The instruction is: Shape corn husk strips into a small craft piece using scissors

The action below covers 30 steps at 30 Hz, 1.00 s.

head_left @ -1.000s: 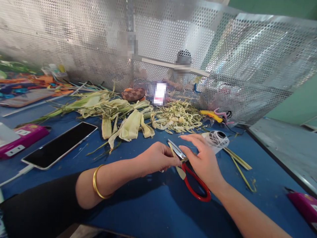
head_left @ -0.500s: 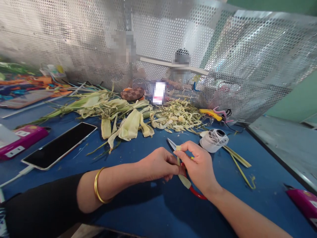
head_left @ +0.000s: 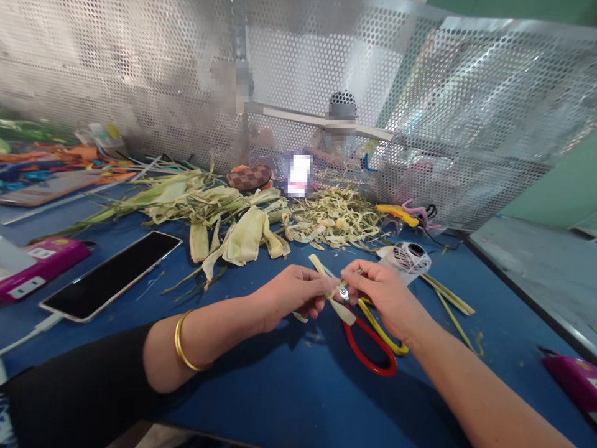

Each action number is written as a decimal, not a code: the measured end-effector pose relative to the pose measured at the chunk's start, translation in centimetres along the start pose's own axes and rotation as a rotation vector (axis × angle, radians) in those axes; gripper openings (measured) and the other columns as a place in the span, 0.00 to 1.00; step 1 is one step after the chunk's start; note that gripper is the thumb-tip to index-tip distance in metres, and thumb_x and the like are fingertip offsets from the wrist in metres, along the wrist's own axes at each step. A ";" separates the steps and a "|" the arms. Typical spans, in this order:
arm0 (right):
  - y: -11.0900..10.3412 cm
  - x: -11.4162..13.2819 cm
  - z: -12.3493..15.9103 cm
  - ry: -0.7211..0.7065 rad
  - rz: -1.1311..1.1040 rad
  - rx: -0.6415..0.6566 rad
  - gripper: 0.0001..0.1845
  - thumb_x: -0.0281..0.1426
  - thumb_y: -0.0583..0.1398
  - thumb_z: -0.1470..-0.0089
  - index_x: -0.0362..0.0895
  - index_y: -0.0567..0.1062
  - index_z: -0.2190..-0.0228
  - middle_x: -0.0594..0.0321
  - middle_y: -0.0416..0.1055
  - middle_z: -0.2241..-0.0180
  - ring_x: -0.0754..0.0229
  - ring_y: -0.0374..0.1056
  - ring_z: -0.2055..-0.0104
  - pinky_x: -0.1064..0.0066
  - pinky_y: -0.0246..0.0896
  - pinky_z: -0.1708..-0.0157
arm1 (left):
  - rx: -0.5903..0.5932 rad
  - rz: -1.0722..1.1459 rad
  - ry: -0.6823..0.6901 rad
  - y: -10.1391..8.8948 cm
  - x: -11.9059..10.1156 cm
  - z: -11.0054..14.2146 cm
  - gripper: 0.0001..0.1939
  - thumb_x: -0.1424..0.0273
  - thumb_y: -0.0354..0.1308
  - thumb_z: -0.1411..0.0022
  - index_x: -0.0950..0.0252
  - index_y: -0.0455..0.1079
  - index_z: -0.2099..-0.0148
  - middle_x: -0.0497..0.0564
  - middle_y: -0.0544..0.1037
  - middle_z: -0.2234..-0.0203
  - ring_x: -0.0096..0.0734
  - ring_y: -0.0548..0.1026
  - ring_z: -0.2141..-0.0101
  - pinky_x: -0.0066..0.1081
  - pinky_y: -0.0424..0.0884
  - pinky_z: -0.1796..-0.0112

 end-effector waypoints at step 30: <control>4.4 2.0 4.7 -1.394 1.344 -0.069 0.13 0.22 0.50 0.39 0.36 0.75 0.65 0.56 0.75 0.71 0.59 0.66 0.70 0.63 0.56 0.65 | -0.190 0.322 0.027 -0.7 0.0 -0.2 0.16 0.73 0.71 0.63 0.70 0.75 0.68 0.51 0.78 0.77 0.28 0.74 0.73 0.30 0.69 0.66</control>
Point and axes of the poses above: each hand's wrist, its own z-axis away from the middle knuckle, its own y-axis out of the palm, x = y × z, the point moved 4 cm from there along -z, towards the middle knuckle
